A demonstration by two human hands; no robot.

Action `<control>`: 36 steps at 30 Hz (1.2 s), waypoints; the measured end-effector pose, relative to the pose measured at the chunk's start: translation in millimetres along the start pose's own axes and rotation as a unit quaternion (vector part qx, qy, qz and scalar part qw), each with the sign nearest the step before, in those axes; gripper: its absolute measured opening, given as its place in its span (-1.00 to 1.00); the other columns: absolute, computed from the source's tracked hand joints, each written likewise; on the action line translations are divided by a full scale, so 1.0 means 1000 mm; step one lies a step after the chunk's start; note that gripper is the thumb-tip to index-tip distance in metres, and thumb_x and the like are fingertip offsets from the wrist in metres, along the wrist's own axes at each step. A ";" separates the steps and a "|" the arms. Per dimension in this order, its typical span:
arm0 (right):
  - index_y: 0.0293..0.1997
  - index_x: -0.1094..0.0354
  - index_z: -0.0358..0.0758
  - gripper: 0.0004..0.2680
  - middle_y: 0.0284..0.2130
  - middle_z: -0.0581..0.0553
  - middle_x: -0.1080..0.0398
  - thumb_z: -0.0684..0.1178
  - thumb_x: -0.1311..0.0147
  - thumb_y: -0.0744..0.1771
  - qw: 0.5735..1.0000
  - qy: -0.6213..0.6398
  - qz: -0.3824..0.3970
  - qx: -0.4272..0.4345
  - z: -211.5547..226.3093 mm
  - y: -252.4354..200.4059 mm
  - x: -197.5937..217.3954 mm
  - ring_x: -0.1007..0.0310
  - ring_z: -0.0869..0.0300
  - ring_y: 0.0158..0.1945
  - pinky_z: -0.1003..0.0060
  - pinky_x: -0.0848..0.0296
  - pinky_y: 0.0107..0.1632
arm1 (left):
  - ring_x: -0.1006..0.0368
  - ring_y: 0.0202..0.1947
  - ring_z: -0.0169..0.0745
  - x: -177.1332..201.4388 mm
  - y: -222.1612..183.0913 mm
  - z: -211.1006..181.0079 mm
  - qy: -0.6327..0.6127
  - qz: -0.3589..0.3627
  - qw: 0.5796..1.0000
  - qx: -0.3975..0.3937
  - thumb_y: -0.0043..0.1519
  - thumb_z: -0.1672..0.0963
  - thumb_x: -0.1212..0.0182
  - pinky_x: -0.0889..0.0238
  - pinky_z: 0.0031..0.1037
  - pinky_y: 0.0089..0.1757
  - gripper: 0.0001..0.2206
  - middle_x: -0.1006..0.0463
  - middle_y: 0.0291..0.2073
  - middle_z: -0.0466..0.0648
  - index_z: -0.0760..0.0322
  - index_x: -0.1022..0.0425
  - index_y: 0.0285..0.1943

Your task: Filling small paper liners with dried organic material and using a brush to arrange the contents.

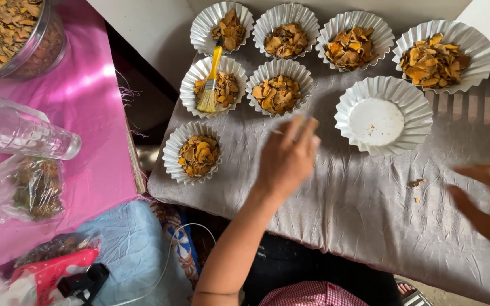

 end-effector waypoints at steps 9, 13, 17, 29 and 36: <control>0.26 -0.32 0.10 -0.56 0.13 -0.11 -0.47 0.40 0.09 0.31 0.964 -0.173 0.172 0.102 0.079 0.090 -0.068 -0.45 0.01 0.24 -0.02 -0.28 0.39 | -0.12 0.37 0.50 -0.042 0.001 0.116 0.154 0.138 0.961 0.186 0.29 0.13 -0.14 0.08 0.11 0.34 -0.70 -0.17 0.41 0.37 0.29 -0.47 0.19; 0.15 -0.40 0.23 -0.57 0.14 0.03 -0.46 0.48 0.17 0.29 0.956 -0.212 0.200 0.045 0.041 0.061 -0.055 -0.41 0.09 0.30 0.06 -0.23 0.44 | -0.26 0.28 0.49 -0.025 -0.001 0.086 0.141 0.099 0.977 0.121 0.31 0.14 -0.14 -0.19 0.13 0.22 -0.78 -0.36 0.25 0.38 0.34 -0.50 0.07; 0.02 -0.49 0.22 -0.62 -0.03 0.12 -0.57 0.45 0.06 0.26 0.971 -0.212 0.083 0.067 0.005 0.033 -0.041 -0.58 0.13 0.16 0.11 -0.37 0.43 | -0.24 0.26 0.49 -0.023 -0.012 0.053 0.090 0.158 0.974 0.137 0.28 0.22 -0.16 -0.43 0.11 0.07 -0.79 -0.29 0.28 0.32 0.39 -0.49 0.08; 0.31 -0.42 -0.34 -0.29 0.10 -0.42 -0.51 0.28 -0.29 0.07 0.997 -0.043 0.026 0.064 -0.033 0.021 -0.026 -0.48 -0.19 0.25 -0.08 -0.48 0.36 | -0.25 0.29 0.22 0.045 -0.033 -0.004 0.074 0.099 0.992 0.036 0.22 0.14 -0.35 -0.20 0.01 0.28 -0.55 -0.29 0.29 0.24 0.34 -0.36 0.28; 0.32 -0.24 -0.10 -0.51 0.18 -0.19 -0.40 0.29 -0.02 0.29 0.956 -0.115 0.112 0.245 0.136 0.095 -0.061 -0.37 0.02 0.26 0.05 -0.25 0.41 | -0.10 0.41 0.27 0.110 -0.151 0.100 0.297 0.136 0.922 0.208 0.30 -0.02 -0.11 0.14 0.19 0.33 -0.48 -0.27 0.36 0.23 0.31 -0.33 0.38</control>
Point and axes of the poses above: each hand's wrist, its own y-axis towards the middle knuckle, its own x-axis out of the back of the hand, z = x × y, the point moved 10 cm from there along y, towards the middle knuckle
